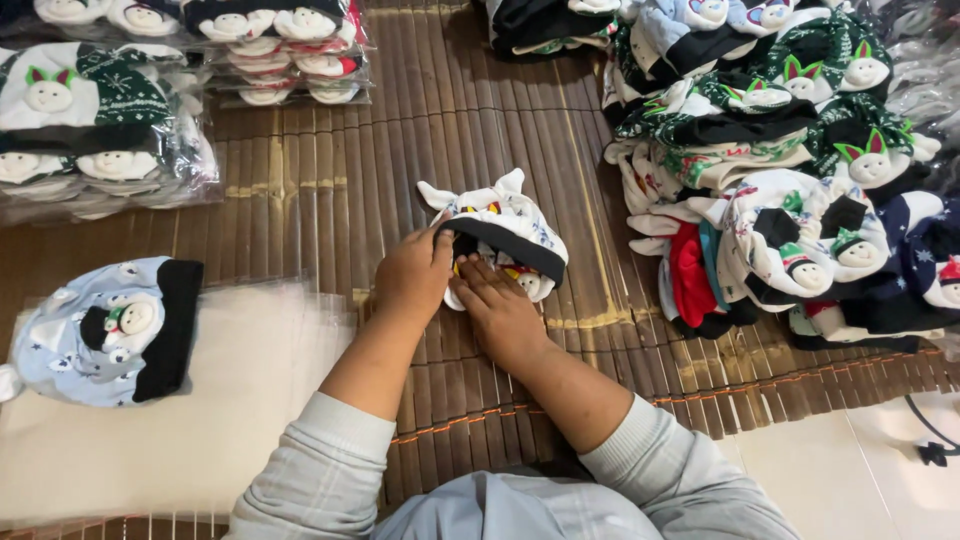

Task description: Folding baby hats and placing them into individual plastic bags for packaging

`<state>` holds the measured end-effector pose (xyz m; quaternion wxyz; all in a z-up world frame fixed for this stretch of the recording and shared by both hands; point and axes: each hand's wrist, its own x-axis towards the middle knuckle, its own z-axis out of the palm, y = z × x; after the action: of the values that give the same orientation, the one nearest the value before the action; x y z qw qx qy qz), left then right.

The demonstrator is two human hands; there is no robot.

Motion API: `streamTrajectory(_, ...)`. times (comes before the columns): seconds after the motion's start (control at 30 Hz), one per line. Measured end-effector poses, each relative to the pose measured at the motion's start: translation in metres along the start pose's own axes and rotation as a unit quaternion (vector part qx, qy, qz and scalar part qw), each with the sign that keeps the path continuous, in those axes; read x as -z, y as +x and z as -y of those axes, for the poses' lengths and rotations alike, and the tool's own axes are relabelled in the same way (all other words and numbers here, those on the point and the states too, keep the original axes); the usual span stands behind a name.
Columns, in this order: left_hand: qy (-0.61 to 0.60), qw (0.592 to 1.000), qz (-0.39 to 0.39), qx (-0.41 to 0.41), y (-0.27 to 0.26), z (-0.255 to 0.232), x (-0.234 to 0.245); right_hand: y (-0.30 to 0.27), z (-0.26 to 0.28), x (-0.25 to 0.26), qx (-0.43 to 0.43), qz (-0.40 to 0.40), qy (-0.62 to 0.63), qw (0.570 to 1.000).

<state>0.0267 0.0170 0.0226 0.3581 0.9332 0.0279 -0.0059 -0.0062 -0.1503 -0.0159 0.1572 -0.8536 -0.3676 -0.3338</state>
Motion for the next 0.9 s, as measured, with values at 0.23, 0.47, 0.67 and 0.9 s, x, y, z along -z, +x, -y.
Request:
streamTrajectory(0.23,0.267,0.9,-0.245,-0.242,-0.015,0.014,-0.005,-0.001,0.0,0.002,-0.068,0.031,-0.019,0.997)
streamTrajectory(0.47,0.283,0.898,-0.202,-0.269,-0.027,0.047,-0.006,-0.002,0.001,-0.012,-0.112,0.161,-0.065,0.978)
streamTrajectory(0.67,0.239,0.904,-0.181,-0.304,-0.027,0.052,-0.004,0.005,0.005,-0.006,-0.053,0.127,-0.066,0.988)
streamTrajectory(0.9,0.195,0.936,-0.166,-0.243,-0.033,0.047,-0.007,0.032,-0.001,0.066,-0.068,0.139,0.148,0.977)
